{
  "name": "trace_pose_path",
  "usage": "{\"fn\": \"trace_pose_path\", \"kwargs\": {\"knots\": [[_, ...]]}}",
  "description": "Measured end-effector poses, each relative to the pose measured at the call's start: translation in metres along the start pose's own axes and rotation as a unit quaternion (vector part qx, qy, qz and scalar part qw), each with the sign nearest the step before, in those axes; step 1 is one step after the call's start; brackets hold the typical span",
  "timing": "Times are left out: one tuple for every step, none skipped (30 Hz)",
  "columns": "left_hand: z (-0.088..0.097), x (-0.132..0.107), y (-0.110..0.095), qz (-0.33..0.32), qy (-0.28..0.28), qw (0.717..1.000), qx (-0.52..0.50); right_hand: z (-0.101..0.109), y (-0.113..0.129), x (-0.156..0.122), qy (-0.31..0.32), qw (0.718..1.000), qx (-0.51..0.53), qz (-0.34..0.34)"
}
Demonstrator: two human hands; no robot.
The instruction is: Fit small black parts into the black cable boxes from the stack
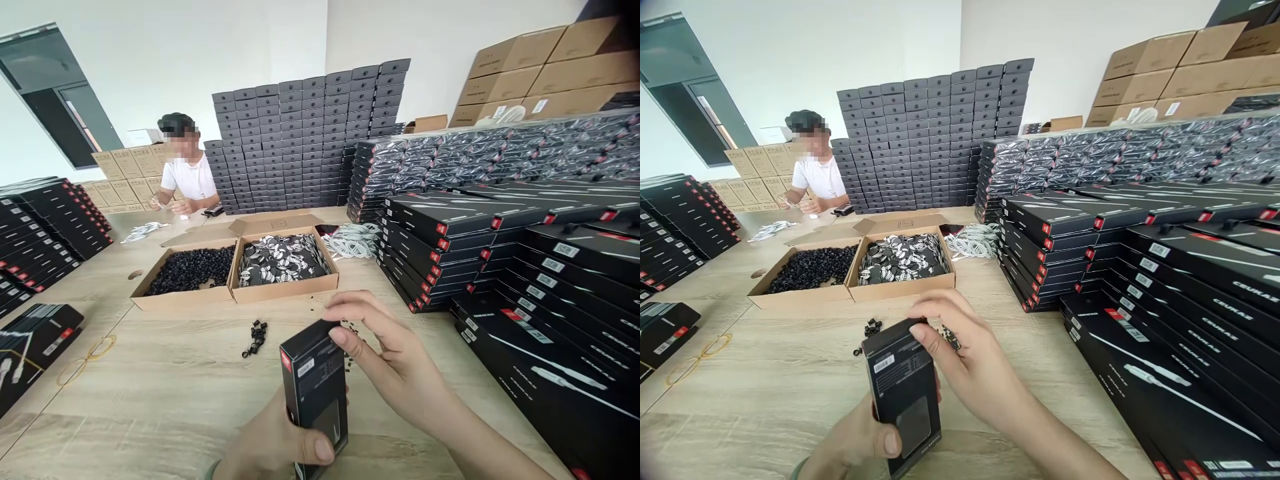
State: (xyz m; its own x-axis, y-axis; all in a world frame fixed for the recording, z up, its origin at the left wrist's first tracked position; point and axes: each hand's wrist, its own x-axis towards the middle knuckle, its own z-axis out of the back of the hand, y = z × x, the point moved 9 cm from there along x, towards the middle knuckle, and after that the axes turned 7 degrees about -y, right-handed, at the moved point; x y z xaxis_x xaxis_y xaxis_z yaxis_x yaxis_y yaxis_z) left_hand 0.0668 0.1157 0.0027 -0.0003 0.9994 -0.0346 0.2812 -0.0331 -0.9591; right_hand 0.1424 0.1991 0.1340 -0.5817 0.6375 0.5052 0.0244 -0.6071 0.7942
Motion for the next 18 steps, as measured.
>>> {"fn": "trace_pose_path", "kwargs": {"knots": [[-0.003,-0.001,0.002,0.008,0.009,1.000,-0.009,0.000,0.004,0.000,0.003,1.000,-0.009,0.019],[-0.005,-0.003,0.004,0.014,0.017,1.000,-0.017,-0.001,0.007,0.000,0.007,0.999,-0.014,0.033],[-0.008,-0.004,0.004,0.015,0.024,0.999,-0.024,-0.001,0.009,0.000,0.009,0.999,-0.016,0.039],[-0.010,-0.004,0.003,0.014,0.030,0.999,-0.033,-0.001,0.009,0.000,0.009,0.999,-0.016,0.040],[-0.012,-0.004,0.002,0.009,0.036,0.998,-0.044,0.000,0.008,0.000,0.008,0.999,-0.015,0.037],[-0.014,-0.004,-0.001,0.002,0.041,0.998,-0.056,0.000,0.007,-0.001,0.008,0.999,-0.012,0.031],[-0.015,-0.004,-0.003,-0.009,0.043,0.997,-0.067,-0.001,0.006,-0.001,0.009,1.000,-0.008,0.027],[-0.015,-0.004,-0.005,-0.020,0.041,0.996,-0.077,-0.002,0.006,-0.001,0.013,1.000,-0.004,0.025],[-0.014,-0.003,-0.007,-0.031,0.035,0.995,-0.087,-0.003,0.006,-0.001,0.019,1.000,0.000,0.025],[-0.013,-0.002,-0.008,-0.041,0.026,0.994,-0.097,-0.004,0.007,-0.001,0.025,0.999,0.003,0.026],[-0.011,-0.001,-0.008,-0.048,0.015,0.993,-0.107,-0.005,0.007,-0.002,0.032,0.999,0.004,0.027],[-0.009,0.000,-0.008,-0.052,0.007,0.992,-0.116,-0.006,0.008,-0.002,0.040,0.999,0.003,0.028],[-0.009,0.001,-0.007,-0.052,0.003,0.991,-0.125,-0.006,0.008,-0.002,0.049,0.998,0.002,0.027],[-0.009,0.002,-0.006,-0.049,0.003,0.990,-0.130,-0.007,0.008,-0.001,0.059,0.998,0.001,0.026],[-0.010,0.003,-0.005,-0.042,0.007,0.990,-0.132,-0.007,0.008,-0.001,0.070,0.997,0.001,0.023],[-0.012,0.003,-0.005,-0.035,0.012,0.991,-0.131,-0.006,0.008,-0.001,0.079,0.997,0.002,0.021],[-0.014,0.003,-0.004,-0.027,0.017,0.992,-0.126,-0.005,0.009,0.000,0.086,0.996,0.004,0.019],[-0.015,0.003,-0.004,-0.018,0.022,0.993,-0.117,-0.004,0.009,0.000,0.089,0.996,0.004,0.020]]}}
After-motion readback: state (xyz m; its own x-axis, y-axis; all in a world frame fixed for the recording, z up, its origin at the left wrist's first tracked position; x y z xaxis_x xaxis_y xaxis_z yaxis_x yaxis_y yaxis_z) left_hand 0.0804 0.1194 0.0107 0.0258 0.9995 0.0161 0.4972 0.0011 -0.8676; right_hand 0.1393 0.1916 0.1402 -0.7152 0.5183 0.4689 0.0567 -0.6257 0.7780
